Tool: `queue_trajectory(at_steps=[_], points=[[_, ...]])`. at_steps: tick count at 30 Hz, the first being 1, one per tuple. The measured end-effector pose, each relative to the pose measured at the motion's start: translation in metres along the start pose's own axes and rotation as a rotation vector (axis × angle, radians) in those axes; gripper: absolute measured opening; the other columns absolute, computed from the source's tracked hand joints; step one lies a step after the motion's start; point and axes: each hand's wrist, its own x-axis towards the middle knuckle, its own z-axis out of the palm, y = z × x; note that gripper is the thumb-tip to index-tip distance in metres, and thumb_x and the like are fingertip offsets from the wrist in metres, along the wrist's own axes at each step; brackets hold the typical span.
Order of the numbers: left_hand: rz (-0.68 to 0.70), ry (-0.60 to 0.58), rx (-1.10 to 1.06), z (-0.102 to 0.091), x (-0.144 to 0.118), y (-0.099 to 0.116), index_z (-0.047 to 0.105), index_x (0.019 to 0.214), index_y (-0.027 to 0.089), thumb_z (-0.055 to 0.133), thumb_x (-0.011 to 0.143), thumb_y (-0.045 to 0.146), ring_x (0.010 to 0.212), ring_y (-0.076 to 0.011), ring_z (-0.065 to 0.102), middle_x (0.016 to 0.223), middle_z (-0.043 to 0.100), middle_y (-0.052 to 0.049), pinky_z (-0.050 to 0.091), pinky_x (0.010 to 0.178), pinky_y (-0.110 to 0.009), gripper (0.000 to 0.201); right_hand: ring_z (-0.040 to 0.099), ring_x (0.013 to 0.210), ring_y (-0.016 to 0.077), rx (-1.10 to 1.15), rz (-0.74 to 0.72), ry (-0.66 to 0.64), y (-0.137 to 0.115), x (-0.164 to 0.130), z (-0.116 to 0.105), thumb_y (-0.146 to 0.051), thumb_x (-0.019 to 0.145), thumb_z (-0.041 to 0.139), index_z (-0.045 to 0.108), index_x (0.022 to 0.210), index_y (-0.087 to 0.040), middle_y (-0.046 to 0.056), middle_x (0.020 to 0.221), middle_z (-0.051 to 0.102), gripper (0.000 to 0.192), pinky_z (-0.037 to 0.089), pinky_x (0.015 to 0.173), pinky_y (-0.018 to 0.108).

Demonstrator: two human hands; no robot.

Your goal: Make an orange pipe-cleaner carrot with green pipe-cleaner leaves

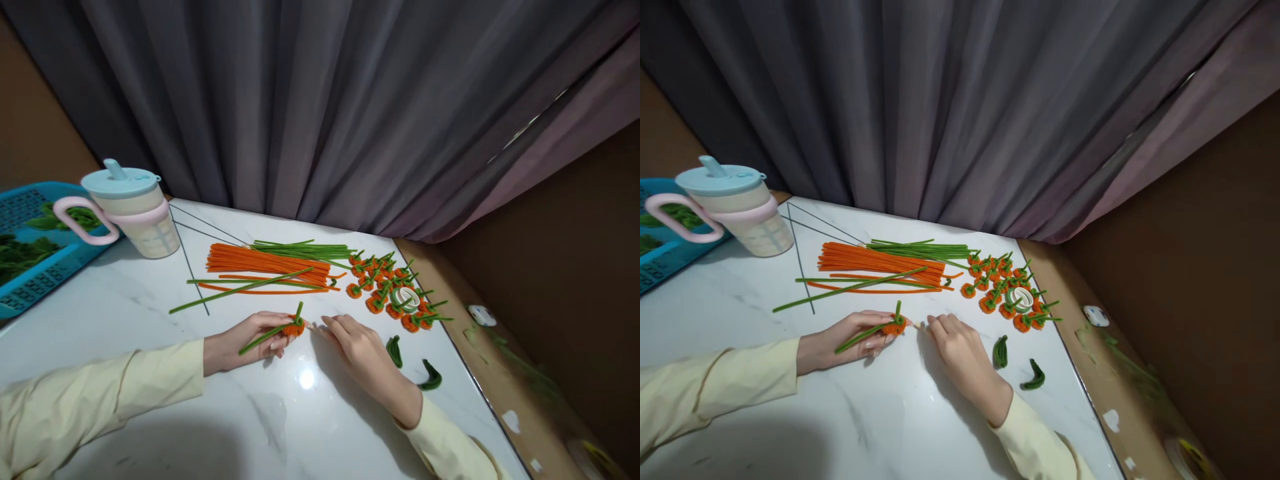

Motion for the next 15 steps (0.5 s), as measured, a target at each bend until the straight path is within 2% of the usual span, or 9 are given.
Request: queue_trajectory(at_steps=[3,6,8,11,15], points=[[-0.011,-0.065,0.009,0.0,-0.001,0.0,0.066,0.08,0.009,0.061,0.077,0.024,0.04,-0.0047,0.03,0.052,0.047,0.003,0.039,0.044,-0.018,0.015,0.058,0.085,0.0191,0.039,-0.189,0.151,-0.002,0.01,-0.01,-0.013,0.095,0.035,0.052,0.114,-0.011,0.012,0.098,0.063,0.025,0.047,0.068,0.029],[-0.046,-0.124,-0.001,-0.002,-0.002,-0.001,0.065,0.072,0.01,0.064,0.075,0.023,0.041,-0.0042,0.029,0.053,0.046,0.003,0.044,0.047,-0.019,0.014,0.056,0.085,0.0183,0.068,-0.379,0.2,-0.007,0.019,-0.016,-0.008,0.095,0.031,0.053,0.111,-0.009,0.012,0.097,0.063,0.027,0.047,0.068,0.029],[-0.073,-0.136,-0.014,-0.003,-0.002,-0.002,0.064,0.069,0.01,0.064,0.074,0.022,0.041,-0.0039,0.029,0.056,0.048,0.002,0.045,0.047,-0.019,0.013,0.056,0.083,0.0176,0.093,-0.454,0.208,-0.009,0.023,-0.017,-0.009,0.095,0.03,0.054,0.107,-0.009,0.011,0.093,0.064,0.026,0.047,0.068,0.029],[-0.102,-0.139,-0.033,-0.003,-0.003,-0.001,0.063,0.067,0.01,0.064,0.073,0.021,0.041,-0.0037,0.027,0.055,0.046,0.002,0.047,0.047,-0.02,0.012,0.054,0.077,0.0167,0.143,-0.484,0.205,-0.01,0.026,-0.015,-0.01,0.096,0.031,0.055,0.102,-0.009,0.01,0.086,0.063,0.025,0.045,0.065,0.028],[-0.14,-0.156,-0.016,-0.002,-0.003,0.0,0.064,0.069,0.009,0.065,0.073,0.021,0.04,-0.0042,0.024,0.049,0.038,0.005,0.048,0.048,-0.02,0.013,0.05,0.069,0.0145,0.23,-0.451,0.201,-0.008,0.027,-0.011,-0.006,0.095,0.027,0.055,0.097,-0.012,0.007,0.08,0.062,0.029,0.042,0.06,0.025]])
